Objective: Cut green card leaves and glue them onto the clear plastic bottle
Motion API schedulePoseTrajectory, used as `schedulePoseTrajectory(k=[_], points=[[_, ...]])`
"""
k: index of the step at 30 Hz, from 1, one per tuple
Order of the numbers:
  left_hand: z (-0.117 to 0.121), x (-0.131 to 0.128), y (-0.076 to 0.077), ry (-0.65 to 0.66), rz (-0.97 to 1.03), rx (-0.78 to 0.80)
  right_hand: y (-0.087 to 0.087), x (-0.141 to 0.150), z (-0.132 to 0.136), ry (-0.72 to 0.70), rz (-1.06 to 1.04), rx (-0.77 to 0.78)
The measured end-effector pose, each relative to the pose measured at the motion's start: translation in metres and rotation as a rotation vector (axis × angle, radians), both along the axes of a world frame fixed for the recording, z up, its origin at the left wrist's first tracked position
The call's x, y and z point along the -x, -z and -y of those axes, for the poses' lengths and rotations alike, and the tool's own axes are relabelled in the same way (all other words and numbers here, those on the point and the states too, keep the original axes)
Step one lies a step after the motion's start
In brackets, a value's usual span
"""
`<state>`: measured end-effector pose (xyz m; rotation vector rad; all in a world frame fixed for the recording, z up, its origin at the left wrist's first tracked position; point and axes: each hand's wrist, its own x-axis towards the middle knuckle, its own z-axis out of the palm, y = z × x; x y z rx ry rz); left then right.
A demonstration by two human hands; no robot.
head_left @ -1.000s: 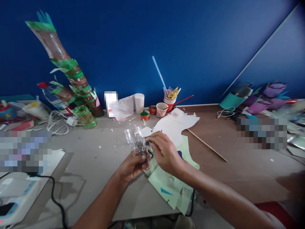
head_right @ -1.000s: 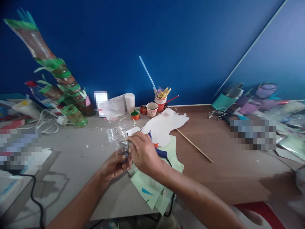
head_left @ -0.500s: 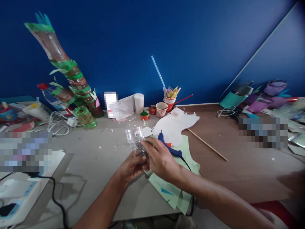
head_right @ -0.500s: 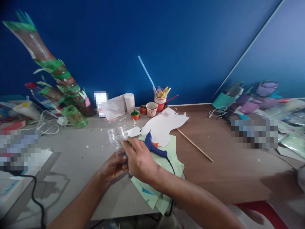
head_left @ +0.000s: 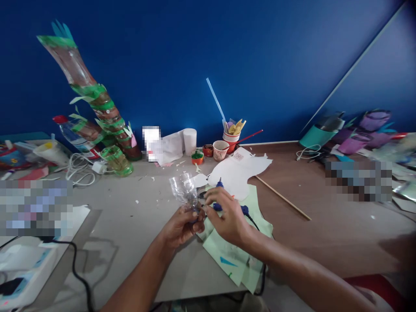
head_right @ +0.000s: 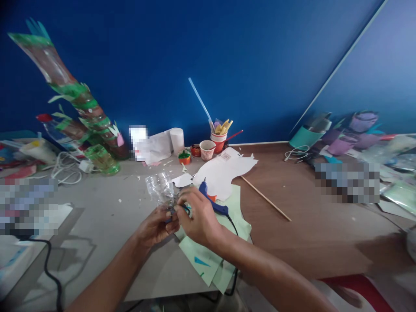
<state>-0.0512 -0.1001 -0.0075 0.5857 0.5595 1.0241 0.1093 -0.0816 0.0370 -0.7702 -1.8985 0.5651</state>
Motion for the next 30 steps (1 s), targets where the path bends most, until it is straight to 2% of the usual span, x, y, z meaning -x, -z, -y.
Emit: schedulePoseTrajectory(k=[3,5,8,11,13,15,22,26,30], points=[[0.0,0.002,0.001,0.021,0.034,0.007,0.001,-0.002,-0.004,0.09,-0.064,0.263],[0.0,0.003,0.002,0.038,0.058,0.006,0.004,-0.002,-0.009,0.089,-0.12,0.461],[-0.001,0.005,0.003,0.063,0.076,-0.013,0.008,0.0,-0.015,0.005,-0.241,0.706],[-0.001,0.005,0.003,0.076,0.056,-0.03,0.01,0.005,-0.016,-0.205,-0.338,0.848],[-0.002,0.003,0.002,0.069,0.032,-0.029,0.011,0.008,-0.014,-0.383,-0.341,0.887],[-0.001,0.001,0.002,0.061,0.01,-0.037,0.013,0.012,-0.011,-0.467,-0.316,0.9],[0.001,-0.009,-0.004,0.083,-0.163,-0.022,0.017,0.017,-0.006,-0.413,-0.473,0.955],[-0.001,-0.014,-0.004,-0.062,-0.267,-0.086,0.021,0.013,-0.013,-0.325,-0.498,0.859],[-0.005,-0.011,0.003,-0.259,-0.285,-0.17,0.03,0.01,-0.02,-0.252,-0.56,0.805]])
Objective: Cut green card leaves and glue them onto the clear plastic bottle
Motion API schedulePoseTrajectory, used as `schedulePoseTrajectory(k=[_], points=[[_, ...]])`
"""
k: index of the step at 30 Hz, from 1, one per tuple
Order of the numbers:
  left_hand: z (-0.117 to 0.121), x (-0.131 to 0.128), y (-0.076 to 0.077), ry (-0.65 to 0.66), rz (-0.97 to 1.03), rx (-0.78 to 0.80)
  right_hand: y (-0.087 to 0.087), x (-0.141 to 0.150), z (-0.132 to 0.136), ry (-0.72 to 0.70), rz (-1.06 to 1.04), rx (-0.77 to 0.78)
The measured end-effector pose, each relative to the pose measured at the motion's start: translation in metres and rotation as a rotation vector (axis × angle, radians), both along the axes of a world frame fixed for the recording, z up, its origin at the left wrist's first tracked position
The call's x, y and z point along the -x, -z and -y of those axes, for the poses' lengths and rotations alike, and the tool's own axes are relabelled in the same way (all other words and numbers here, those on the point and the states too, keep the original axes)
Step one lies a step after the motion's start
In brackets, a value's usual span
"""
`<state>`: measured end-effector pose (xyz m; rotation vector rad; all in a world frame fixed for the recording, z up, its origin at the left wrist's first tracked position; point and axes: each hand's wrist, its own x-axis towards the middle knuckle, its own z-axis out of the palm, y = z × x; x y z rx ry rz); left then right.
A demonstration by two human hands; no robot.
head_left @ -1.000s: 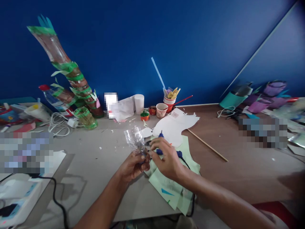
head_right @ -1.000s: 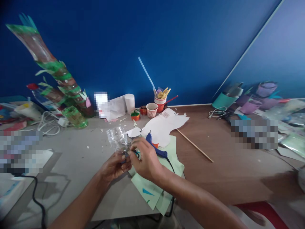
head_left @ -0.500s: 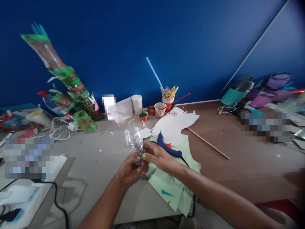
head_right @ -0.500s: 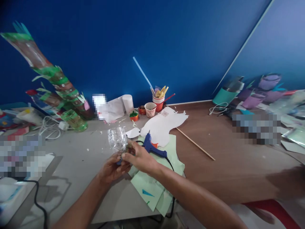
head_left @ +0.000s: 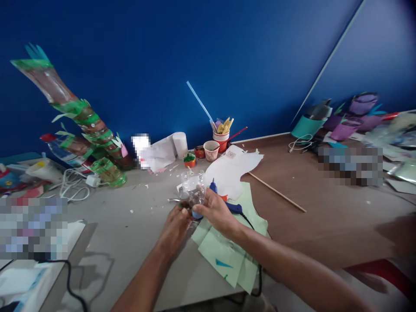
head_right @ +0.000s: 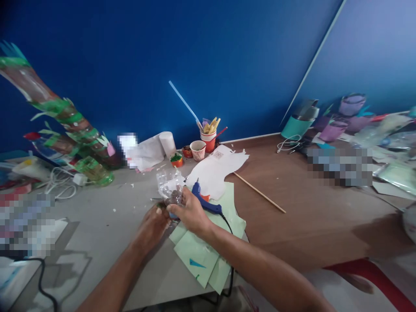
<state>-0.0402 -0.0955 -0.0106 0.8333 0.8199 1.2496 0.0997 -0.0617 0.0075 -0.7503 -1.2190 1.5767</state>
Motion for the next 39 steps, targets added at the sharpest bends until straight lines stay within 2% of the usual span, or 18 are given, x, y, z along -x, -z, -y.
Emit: schedulePoseTrajectory(k=[2,4,8,12,21,30,39], points=[[-0.001,0.003,0.004,-0.149,-0.017,-0.059,0.003,0.0,0.0,-0.009,-0.014,0.032],[-0.001,0.005,0.007,-0.2,-0.018,-0.086,0.006,0.003,0.002,-0.044,-0.007,0.069],[0.002,0.003,0.008,-0.089,0.021,-0.028,0.016,0.01,0.007,-0.089,0.015,0.097],[0.005,0.0,0.005,-0.113,0.048,0.027,0.024,0.013,0.009,-0.104,-0.014,0.073],[0.005,-0.004,-0.007,-0.091,0.101,0.054,0.021,0.015,0.013,-0.107,0.002,0.057],[0.004,-0.001,0.0,-0.091,0.125,0.051,0.03,0.016,0.015,-0.111,0.003,0.043],[0.003,-0.002,0.001,-0.09,0.139,0.058,0.034,0.014,0.017,-0.051,0.117,-0.021]])
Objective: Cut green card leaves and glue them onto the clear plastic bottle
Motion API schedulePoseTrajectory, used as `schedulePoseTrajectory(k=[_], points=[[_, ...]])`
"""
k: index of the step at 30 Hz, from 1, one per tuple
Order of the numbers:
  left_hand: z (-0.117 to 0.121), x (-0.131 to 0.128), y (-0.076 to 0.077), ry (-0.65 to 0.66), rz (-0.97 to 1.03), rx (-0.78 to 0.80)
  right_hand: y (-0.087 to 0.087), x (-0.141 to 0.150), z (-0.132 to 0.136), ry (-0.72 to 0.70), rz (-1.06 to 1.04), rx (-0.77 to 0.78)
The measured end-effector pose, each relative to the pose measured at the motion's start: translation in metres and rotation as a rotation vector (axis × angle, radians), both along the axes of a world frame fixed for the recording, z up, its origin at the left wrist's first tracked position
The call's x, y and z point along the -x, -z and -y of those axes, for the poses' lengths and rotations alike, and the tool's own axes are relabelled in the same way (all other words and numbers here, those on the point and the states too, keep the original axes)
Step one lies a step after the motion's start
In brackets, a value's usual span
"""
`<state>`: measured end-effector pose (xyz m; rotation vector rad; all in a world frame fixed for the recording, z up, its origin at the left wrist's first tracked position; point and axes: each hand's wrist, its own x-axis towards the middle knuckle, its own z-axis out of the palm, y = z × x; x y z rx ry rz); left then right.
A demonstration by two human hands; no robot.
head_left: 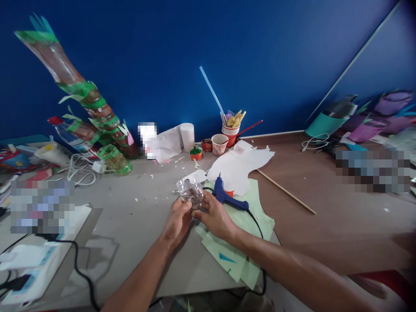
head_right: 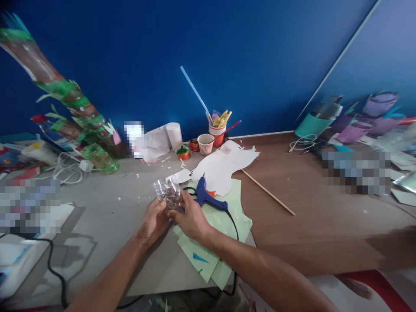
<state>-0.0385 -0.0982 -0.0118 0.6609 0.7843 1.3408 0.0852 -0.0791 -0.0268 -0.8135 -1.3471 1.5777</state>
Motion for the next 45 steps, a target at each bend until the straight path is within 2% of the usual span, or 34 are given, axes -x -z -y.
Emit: schedulePoseTrajectory(k=[13,21,26,31,34,40,42,45], points=[[0.0,-0.001,-0.003,-0.018,-0.03,0.018,0.0,0.001,0.001,0.017,0.018,-0.01],[0.0,0.003,0.001,0.053,-0.017,0.006,-0.018,-0.003,-0.008,-0.031,-0.13,0.161],[0.0,0.004,-0.002,0.097,-0.001,-0.014,-0.023,-0.005,-0.011,-0.013,-0.155,0.177],[0.003,0.0,-0.009,0.131,-0.036,0.048,-0.026,-0.006,-0.011,-0.024,-0.207,0.161],[0.004,-0.002,-0.01,0.155,-0.068,0.029,-0.027,-0.008,-0.012,0.001,-0.152,0.069],[0.004,-0.002,-0.004,0.179,-0.112,0.05,-0.023,-0.012,-0.013,0.178,0.247,-0.087],[0.003,-0.002,-0.002,0.155,-0.124,0.067,-0.023,-0.013,-0.013,0.18,0.278,-0.113],[0.002,-0.002,-0.001,0.099,-0.14,0.081,-0.024,-0.012,-0.014,0.099,0.194,-0.091]])
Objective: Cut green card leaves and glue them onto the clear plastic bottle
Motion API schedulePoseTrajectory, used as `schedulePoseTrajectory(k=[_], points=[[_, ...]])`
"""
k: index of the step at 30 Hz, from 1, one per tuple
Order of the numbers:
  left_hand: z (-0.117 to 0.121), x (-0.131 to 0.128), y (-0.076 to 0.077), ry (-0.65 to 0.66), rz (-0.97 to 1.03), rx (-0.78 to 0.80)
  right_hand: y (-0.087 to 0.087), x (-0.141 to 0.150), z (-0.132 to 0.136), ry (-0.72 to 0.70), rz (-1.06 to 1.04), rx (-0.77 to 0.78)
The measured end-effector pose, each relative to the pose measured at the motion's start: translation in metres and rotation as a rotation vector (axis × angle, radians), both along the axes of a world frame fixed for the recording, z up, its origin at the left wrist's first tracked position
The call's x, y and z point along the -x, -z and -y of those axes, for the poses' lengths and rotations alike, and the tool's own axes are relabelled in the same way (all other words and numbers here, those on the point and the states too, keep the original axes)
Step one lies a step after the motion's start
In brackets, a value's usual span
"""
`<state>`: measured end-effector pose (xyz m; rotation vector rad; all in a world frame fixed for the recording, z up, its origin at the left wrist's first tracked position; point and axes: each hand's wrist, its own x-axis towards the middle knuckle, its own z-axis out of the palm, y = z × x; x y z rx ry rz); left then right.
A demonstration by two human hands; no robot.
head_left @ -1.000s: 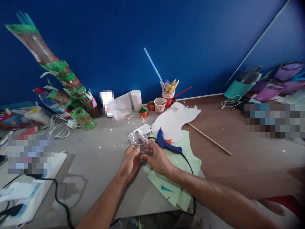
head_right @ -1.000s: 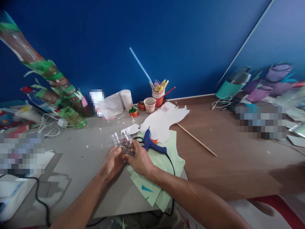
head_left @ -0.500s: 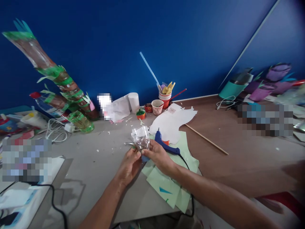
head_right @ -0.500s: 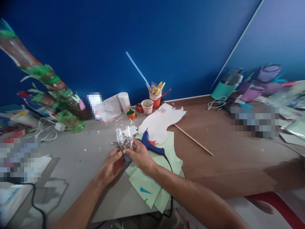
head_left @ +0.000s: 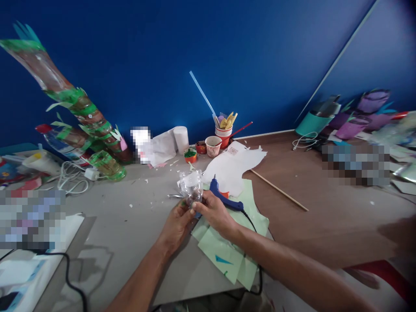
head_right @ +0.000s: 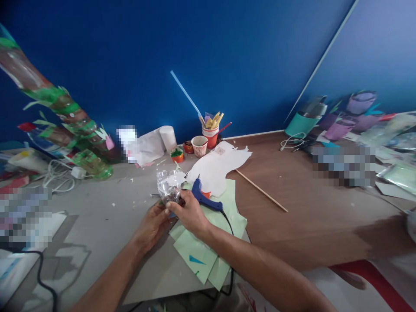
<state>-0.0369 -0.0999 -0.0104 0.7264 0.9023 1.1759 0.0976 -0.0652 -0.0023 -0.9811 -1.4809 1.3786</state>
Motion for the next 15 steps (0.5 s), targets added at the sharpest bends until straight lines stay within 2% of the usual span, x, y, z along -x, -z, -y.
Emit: schedulePoseTrajectory(k=[3,5,8,11,15], points=[[-0.002,0.001,-0.001,-0.063,-0.005,0.005,-0.001,0.002,-0.001,-0.108,-0.167,0.07],[-0.003,0.002,-0.001,-0.085,0.02,-0.014,0.001,0.003,-0.001,-0.132,-0.247,0.1],[-0.004,0.003,-0.001,-0.103,0.067,-0.033,0.008,0.003,0.002,0.03,-0.194,0.065],[-0.005,0.003,0.002,-0.124,0.092,-0.032,0.011,0.0,0.007,0.199,-0.007,-0.187],[-0.006,0.004,0.007,-0.125,0.111,-0.032,0.006,-0.005,0.011,0.19,0.186,-0.541]])
